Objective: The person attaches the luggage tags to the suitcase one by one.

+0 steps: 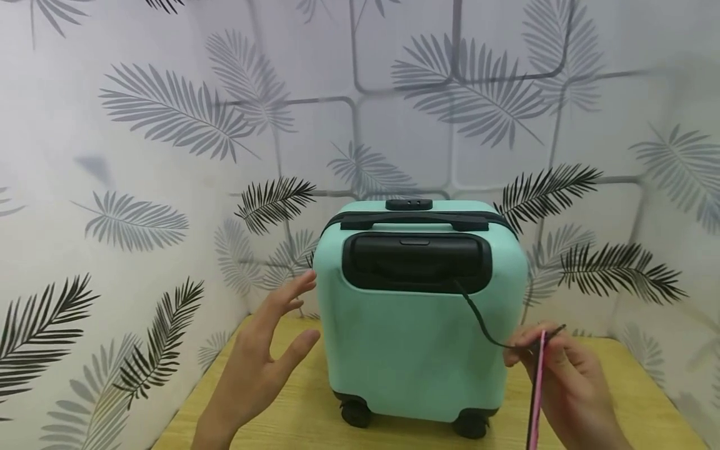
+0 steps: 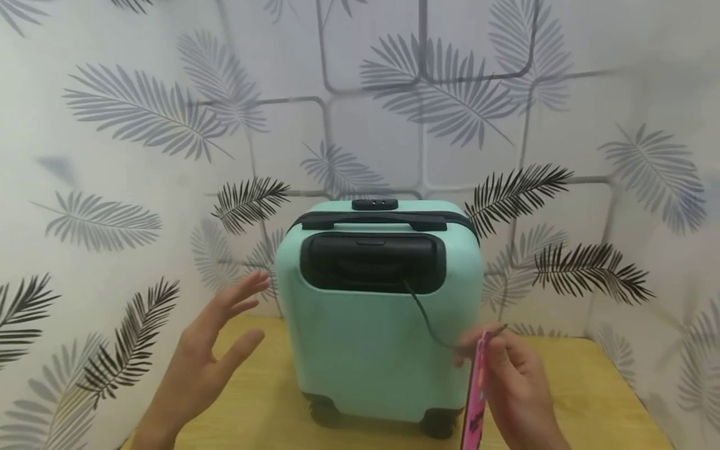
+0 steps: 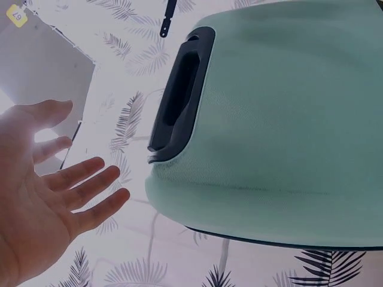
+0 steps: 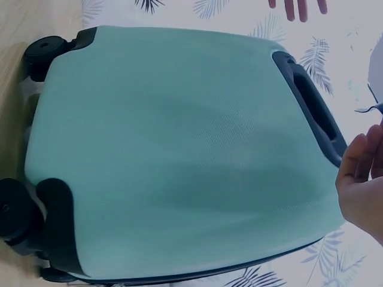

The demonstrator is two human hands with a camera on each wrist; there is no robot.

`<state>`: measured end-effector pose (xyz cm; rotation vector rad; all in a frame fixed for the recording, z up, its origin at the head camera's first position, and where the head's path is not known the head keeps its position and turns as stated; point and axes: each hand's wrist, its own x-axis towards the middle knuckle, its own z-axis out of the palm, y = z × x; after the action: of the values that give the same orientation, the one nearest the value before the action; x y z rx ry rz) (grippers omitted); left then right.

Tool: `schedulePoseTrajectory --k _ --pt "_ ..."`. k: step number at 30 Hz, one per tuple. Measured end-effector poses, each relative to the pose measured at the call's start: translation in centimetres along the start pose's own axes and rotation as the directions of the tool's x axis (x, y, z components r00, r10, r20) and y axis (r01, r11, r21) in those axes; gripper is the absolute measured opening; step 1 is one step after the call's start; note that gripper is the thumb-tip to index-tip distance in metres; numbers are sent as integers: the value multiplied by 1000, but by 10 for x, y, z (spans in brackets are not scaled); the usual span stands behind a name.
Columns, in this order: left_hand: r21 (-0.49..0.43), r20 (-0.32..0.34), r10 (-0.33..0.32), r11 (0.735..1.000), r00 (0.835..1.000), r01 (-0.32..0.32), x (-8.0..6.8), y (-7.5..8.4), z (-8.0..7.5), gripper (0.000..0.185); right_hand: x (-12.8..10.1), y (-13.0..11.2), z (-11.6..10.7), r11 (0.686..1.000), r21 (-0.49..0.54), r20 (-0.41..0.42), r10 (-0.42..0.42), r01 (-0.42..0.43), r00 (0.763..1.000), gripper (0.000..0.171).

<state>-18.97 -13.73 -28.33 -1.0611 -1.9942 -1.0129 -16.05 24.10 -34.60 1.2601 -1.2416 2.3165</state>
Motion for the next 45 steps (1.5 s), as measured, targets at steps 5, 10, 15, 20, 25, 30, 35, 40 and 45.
schedulePoseTrajectory --k 5,10,15,20,25,30,35,40,45 --pt "-7 -2 15 1000 1000 -15 9 8 0 64 7 0 5 993 -115 -28 -25 22 999 44" --pt "-17 -11 37 999 999 -37 26 23 -3 61 17 -5 7 977 -211 -78 -47 30 996 40" --pt "-52 -9 59 997 998 -60 46 28 -4 60 36 -7 13 954 -287 -75 -113 87 991 33" --pt "-59 16 59 997 998 -58 52 5 0 59 47 -8 18 935 -336 -60 -143 115 988 29" --pt "-59 15 64 996 998 -63 54 -6 2 60 54 -8 21 915 -380 -43 -167 138 985 27" --pt "-62 17 80 995 997 -79 64 -8 2 59 64 -12 23 896 -415 -45 -192 157 980 24" --pt "-63 13 101 993 995 -100 75 -7 1 57 74 -16 26 878 -459 -71 -191 138 979 23" --pt "-44 30 111 993 993 -110 89 -5 2 56 84 -21 27 864 -492 -107 -186 111 977 21" --pt "-22 57 138 990 989 -137 106 -7 8 49 90 -24 26 792 -609 -179 -176 32 968 17"
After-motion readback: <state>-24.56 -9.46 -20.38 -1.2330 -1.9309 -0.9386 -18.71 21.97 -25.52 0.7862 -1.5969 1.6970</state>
